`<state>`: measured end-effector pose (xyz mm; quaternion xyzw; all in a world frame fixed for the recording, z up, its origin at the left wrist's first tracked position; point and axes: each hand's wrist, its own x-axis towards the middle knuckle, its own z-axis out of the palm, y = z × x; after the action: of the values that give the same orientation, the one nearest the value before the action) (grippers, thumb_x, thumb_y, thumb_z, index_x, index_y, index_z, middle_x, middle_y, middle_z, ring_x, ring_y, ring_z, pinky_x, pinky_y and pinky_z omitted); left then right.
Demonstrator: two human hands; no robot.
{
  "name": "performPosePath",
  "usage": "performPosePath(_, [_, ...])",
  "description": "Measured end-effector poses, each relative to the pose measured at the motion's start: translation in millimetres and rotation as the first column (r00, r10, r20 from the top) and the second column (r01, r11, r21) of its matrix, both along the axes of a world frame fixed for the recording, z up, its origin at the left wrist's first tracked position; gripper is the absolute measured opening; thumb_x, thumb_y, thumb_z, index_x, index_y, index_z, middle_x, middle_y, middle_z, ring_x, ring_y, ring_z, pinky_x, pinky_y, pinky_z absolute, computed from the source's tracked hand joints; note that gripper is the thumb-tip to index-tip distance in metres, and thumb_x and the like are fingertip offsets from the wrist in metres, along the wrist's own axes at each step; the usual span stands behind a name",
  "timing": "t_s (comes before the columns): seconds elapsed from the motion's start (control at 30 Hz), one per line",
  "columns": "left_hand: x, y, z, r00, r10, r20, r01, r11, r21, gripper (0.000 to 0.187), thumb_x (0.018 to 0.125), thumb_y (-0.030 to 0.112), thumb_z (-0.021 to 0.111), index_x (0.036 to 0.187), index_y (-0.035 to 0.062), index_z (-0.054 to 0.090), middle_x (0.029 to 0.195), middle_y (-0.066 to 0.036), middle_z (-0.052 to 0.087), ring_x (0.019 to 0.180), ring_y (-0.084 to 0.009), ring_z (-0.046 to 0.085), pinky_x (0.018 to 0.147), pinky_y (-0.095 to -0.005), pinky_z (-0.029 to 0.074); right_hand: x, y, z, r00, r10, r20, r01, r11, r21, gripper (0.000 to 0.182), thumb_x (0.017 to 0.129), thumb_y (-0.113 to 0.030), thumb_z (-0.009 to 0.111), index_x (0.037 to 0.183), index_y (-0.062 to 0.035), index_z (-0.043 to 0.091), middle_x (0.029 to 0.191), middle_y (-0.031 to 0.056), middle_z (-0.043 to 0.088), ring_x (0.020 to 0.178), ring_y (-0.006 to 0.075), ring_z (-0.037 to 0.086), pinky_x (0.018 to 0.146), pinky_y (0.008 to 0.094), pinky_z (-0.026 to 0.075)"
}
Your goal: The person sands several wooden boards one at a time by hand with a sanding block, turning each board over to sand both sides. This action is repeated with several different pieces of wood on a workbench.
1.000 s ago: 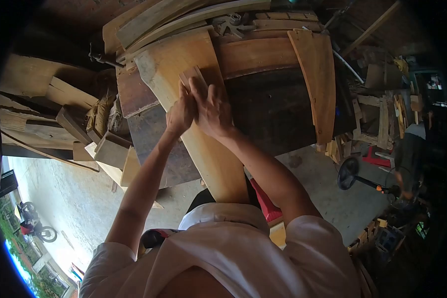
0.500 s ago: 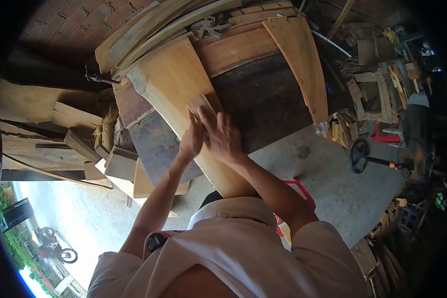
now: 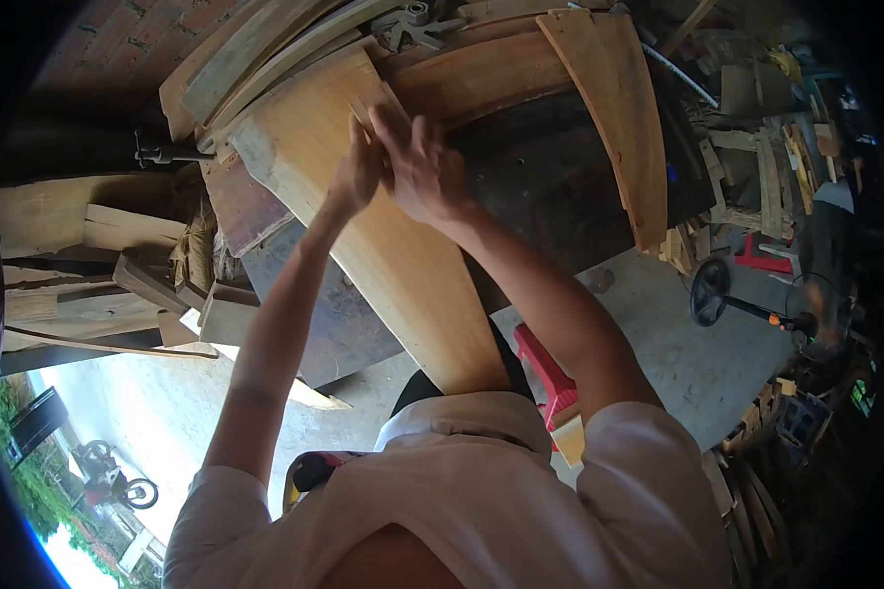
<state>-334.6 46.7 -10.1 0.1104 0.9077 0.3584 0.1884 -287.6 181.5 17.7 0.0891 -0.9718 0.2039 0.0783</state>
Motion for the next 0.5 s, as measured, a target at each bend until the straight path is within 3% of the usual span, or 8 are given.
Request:
performPosePath(0.03, [-37, -2, -11, 0.997, 0.066, 0.032, -0.073, 0.949, 0.305, 0.076, 0.097, 0.033, 0.038, 0.144, -0.0088, -0.005, 0.096, -0.029, 0.067, 0.091, -0.0446, 0.066, 0.077, -0.0495, 0.052, -33, -2, -7, 1.0, -0.004, -0.027, 0.004, 1.0, -0.013, 0.075, 0.081, -0.03, 0.068, 0.146, -0.0221, 0.031, 0.109, 0.0236, 0.048, 0.098, 0.0392, 0.057, 0.066, 0.049, 0.055])
performPosePath(0.1, [-101, -6, -19, 0.996, 0.05, -0.07, -0.036, 0.982, 0.188, 0.067, 0.1, 0.035, 0.032, 0.142, -0.0089, 0.005, 0.102, -0.03, 0.066, 0.098, -0.0425, 0.065, 0.083, -0.0449, 0.051, -88, -9, -18, 0.998, -0.038, -0.044, 0.037, 0.999, -0.008, 0.072, 0.083, -0.034, 0.066, 0.145, -0.0272, 0.031, 0.113, 0.0252, 0.049, 0.1, 0.0418, 0.057, 0.071, 0.0527, 0.054])
performPosePath(0.2, [-108, 1, 14, 0.986, 0.127, 0.107, -0.153, 0.942, 0.299, 0.059, 0.101, 0.032, 0.031, 0.143, -0.0057, 0.013, 0.126, -0.027, 0.056, 0.116, -0.0333, 0.057, 0.095, -0.038, 0.047, -107, -12, -15, 0.998, -0.05, -0.05, 0.049, 0.999, -0.022, 0.073, 0.082, -0.037, 0.066, 0.145, -0.0294, 0.03, 0.117, 0.025, 0.048, 0.105, 0.043, 0.056, 0.075, 0.0535, 0.052])
performPosePath(0.3, [-85, -4, -17, 0.975, 0.108, 0.194, -0.192, 0.849, 0.492, 0.059, 0.102, 0.026, 0.032, 0.146, -0.0041, 0.007, 0.125, -0.022, 0.057, 0.115, -0.03, 0.057, 0.095, -0.0366, 0.047, -72, -12, -15, 0.997, -0.051, -0.057, 0.051, 0.999, -0.008, 0.076, 0.08, -0.037, 0.069, 0.145, -0.0304, 0.03, 0.117, 0.0236, 0.047, 0.107, 0.0424, 0.054, 0.077, 0.0531, 0.052])
performPosePath(0.37, [-17, 1, -15, 0.966, 0.062, 0.253, -0.166, 0.895, 0.414, 0.068, 0.102, 0.017, 0.032, 0.147, -0.0023, -0.014, 0.112, -0.019, 0.063, 0.1, -0.0272, 0.063, 0.087, -0.0349, 0.05, -6, -8, -11, 0.996, -0.071, -0.06, 0.066, 0.995, -0.077, 0.076, 0.078, -0.029, 0.07, 0.144, -0.0263, 0.034, 0.112, 0.0209, 0.047, 0.104, 0.04, 0.053, 0.07, 0.0505, 0.054])
performPosePath(0.4, [28, 1, -30, 0.999, 0.045, -0.023, -0.028, 0.865, 0.5, 0.071, 0.101, 0.015, 0.034, 0.146, -0.0022, -0.019, 0.104, -0.02, 0.065, 0.089, -0.0289, 0.066, 0.078, -0.0362, 0.052, 32, -5, -8, 0.996, -0.079, -0.041, 0.078, 0.996, -0.04, 0.072, 0.08, -0.027, 0.068, 0.144, -0.0234, 0.036, 0.109, 0.0198, 0.047, 0.101, 0.0381, 0.054, 0.066, 0.0468, 0.055])
performPosePath(0.43, [70, 1, -33, 0.995, 0.028, -0.097, 0.016, 0.905, 0.424, 0.074, 0.101, 0.014, 0.036, 0.146, -0.0017, -0.021, 0.1, -0.022, 0.066, 0.081, -0.0318, 0.067, 0.071, -0.0383, 0.053, 73, -2, -2, 0.997, -0.078, -0.014, 0.078, 0.997, -0.02, 0.072, 0.081, -0.026, 0.067, 0.145, -0.0221, 0.035, 0.106, 0.0189, 0.047, 0.098, 0.0353, 0.054, 0.064, 0.0441, 0.055])
performPosePath(0.5, [164, 5, -10, 1.0, 0.02, -0.018, -0.01, 0.886, 0.464, 0.077, 0.1, 0.017, 0.039, 0.147, 0.0006, -0.02, 0.086, -0.024, 0.067, 0.07, -0.0384, 0.066, 0.063, -0.044, 0.053, 151, 6, 3, 0.999, -0.047, 0.014, 0.047, 0.999, -0.001, 0.074, 0.081, -0.028, 0.067, 0.147, -0.0209, 0.035, 0.1, 0.0168, 0.046, 0.091, 0.0316, 0.054, 0.058, 0.0401, 0.053])
